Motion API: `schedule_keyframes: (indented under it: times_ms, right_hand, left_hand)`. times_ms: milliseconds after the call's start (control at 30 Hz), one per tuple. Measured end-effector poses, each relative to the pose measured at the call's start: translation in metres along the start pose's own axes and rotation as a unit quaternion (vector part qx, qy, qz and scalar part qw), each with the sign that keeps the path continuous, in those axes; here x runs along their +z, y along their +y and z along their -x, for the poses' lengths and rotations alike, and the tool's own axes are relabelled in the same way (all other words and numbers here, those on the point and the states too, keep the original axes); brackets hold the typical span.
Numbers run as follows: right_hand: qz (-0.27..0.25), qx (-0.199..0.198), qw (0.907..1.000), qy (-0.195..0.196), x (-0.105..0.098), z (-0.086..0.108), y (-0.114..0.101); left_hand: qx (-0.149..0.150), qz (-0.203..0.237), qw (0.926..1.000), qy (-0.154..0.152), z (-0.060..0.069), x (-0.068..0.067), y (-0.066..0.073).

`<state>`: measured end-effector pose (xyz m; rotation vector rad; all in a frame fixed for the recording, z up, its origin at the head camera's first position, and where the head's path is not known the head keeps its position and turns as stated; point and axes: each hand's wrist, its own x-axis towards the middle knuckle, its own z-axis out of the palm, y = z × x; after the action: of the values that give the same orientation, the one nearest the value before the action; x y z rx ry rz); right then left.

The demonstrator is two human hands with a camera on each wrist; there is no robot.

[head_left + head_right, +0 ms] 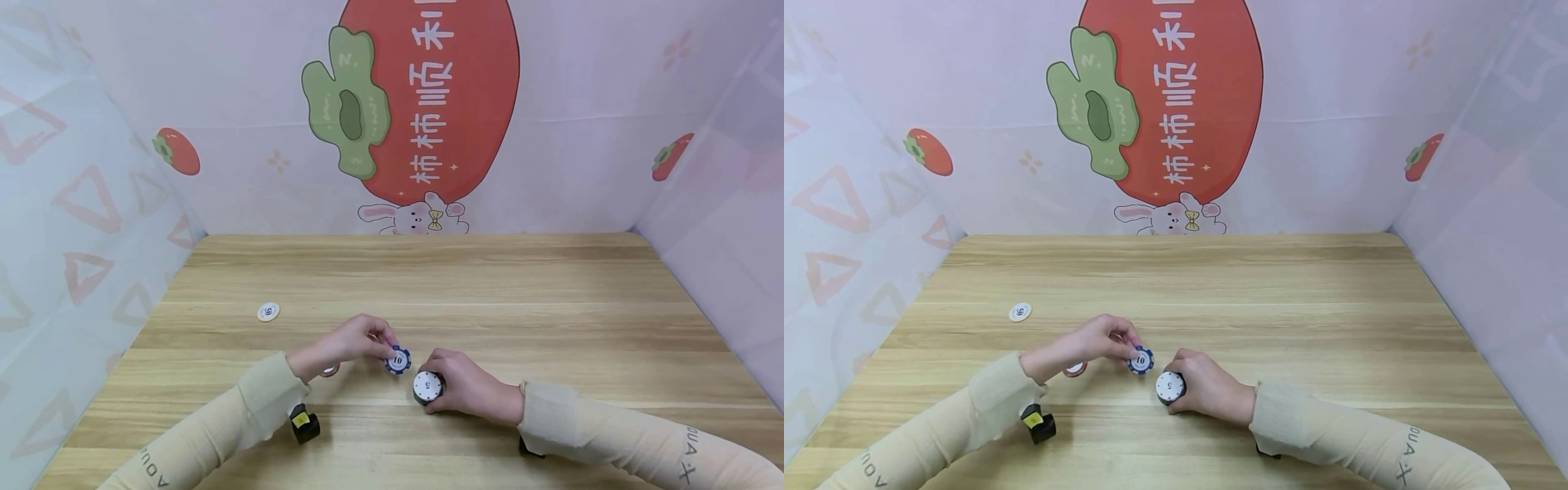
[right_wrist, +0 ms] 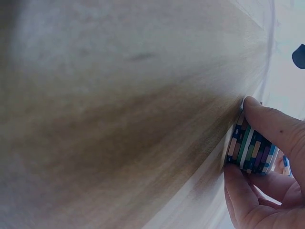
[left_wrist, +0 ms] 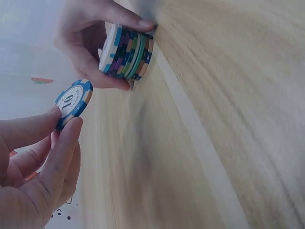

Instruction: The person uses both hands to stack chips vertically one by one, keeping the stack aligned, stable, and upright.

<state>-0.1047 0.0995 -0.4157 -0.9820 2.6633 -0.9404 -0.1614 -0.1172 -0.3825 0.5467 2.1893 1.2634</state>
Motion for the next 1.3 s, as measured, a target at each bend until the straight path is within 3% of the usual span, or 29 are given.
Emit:
schedule_keyframes:
  times_ms: [200,400,733,967,1300]
  right_hand:
    - [-0.001,0.0,1.0,0.0,0.0,0.0,-0.001]
    - [-0.001,-0.001,1.0,-0.001,0.001,0.0,0.0]
    - [0.006,-0.01,0.9999,0.005,0.001,0.001,0.0]
    - [0.007,-0.013,0.9999,0.007,0.001,0.0,0.001]
    - [0.007,-0.014,0.9998,0.009,0.002,0.0,0.001]
  left_hand:
    - [-0.038,0.071,0.9967,-0.011,0.002,0.007,0.0]
    - [-0.038,0.111,0.9925,-0.033,0.003,0.015,-0.003]
    - [-0.068,0.173,0.9814,-0.05,0.002,0.028,-0.006]
    - [-0.092,0.191,0.9766,-0.039,0.001,0.036,-0.007]
    - [-0.101,0.194,0.9754,-0.025,-0.001,0.047,-0.005]
